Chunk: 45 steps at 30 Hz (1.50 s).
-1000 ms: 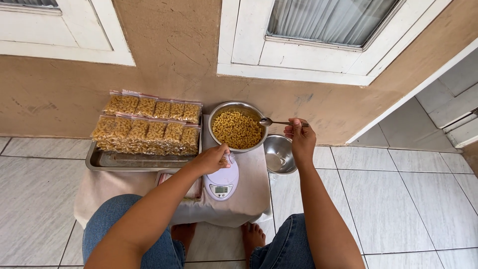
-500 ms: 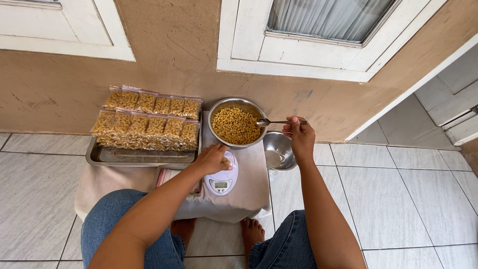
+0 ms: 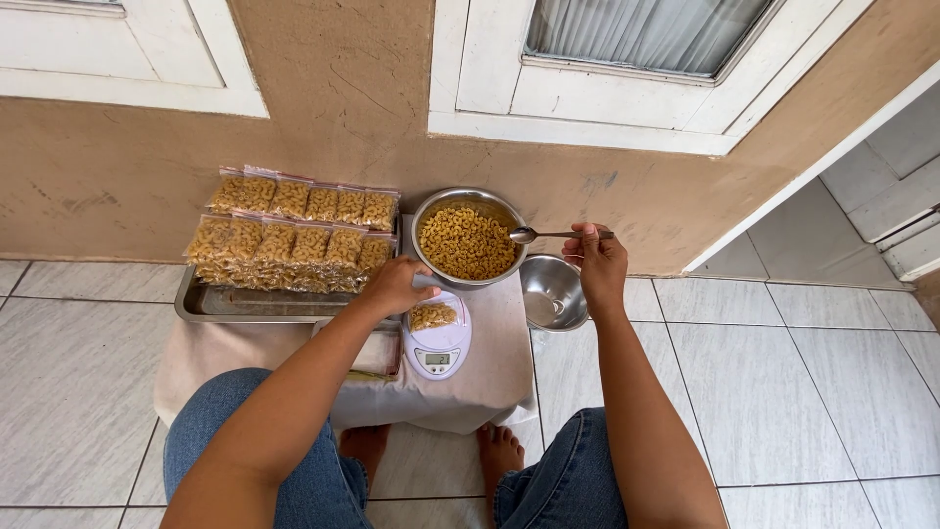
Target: Weighing and bagging small food items from a bowl into plastic bags using a spoon and a small cup.
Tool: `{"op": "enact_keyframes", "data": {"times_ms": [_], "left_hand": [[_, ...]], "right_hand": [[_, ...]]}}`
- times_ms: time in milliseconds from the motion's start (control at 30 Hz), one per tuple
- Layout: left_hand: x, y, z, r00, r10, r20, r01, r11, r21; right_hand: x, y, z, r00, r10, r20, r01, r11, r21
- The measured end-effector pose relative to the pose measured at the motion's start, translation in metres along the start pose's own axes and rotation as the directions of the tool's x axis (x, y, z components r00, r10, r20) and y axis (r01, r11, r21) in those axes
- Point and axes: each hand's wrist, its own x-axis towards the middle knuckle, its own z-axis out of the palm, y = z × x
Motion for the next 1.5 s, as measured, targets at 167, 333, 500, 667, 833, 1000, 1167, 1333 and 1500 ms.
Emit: {"op": "enact_keyframes", "data": {"times_ms": [167,333,500,667,833,1000,1167,1333,1500], "left_hand": [[0.003,-0.002,0.014,1.000,0.006,0.028,-0.006,1.000,0.002],[0.003,0.004,0.027,0.998,-0.003,0.067,0.000,0.999,0.048],[0.009,0.000,0.043,0.996,0.021,0.083,-0.028,0.996,0.084],[0.012,-0.004,0.055,0.994,0.026,0.106,-0.037,0.994,0.104],[0.009,0.001,0.068,0.991,0.024,0.130,-0.045,0.986,0.162],[0.003,0.017,0.067,0.992,0.039,0.122,-0.069,0.965,0.252],[0.004,0.018,0.073,0.993,0.061,0.105,-0.086,0.963,0.255],[0.009,0.014,0.076,0.991,0.084,0.101,-0.107,0.963,0.247],[0.012,0.016,0.059,0.972,-0.026,0.232,0.045,0.996,-0.074]], "right_hand": [[-0.001,-0.003,-0.001,1.000,0.001,0.000,-0.001,1.000,-0.007],[0.001,0.000,-0.002,1.000,0.003,-0.005,-0.003,1.000,-0.009],[0.002,-0.001,-0.001,1.000,0.011,-0.004,-0.011,1.000,-0.017],[0.003,0.003,-0.002,1.000,0.017,-0.005,-0.017,1.000,-0.018],[0.002,0.001,0.000,0.999,0.032,0.001,-0.032,0.999,-0.020],[0.000,-0.001,0.003,0.999,0.048,0.011,-0.048,0.999,-0.025],[-0.002,-0.004,0.003,0.998,0.055,0.019,-0.054,0.998,-0.037],[0.003,-0.001,0.005,0.998,0.052,0.022,-0.051,0.998,-0.037],[0.007,0.003,0.016,0.996,0.066,0.053,-0.064,0.997,-0.032]]}}
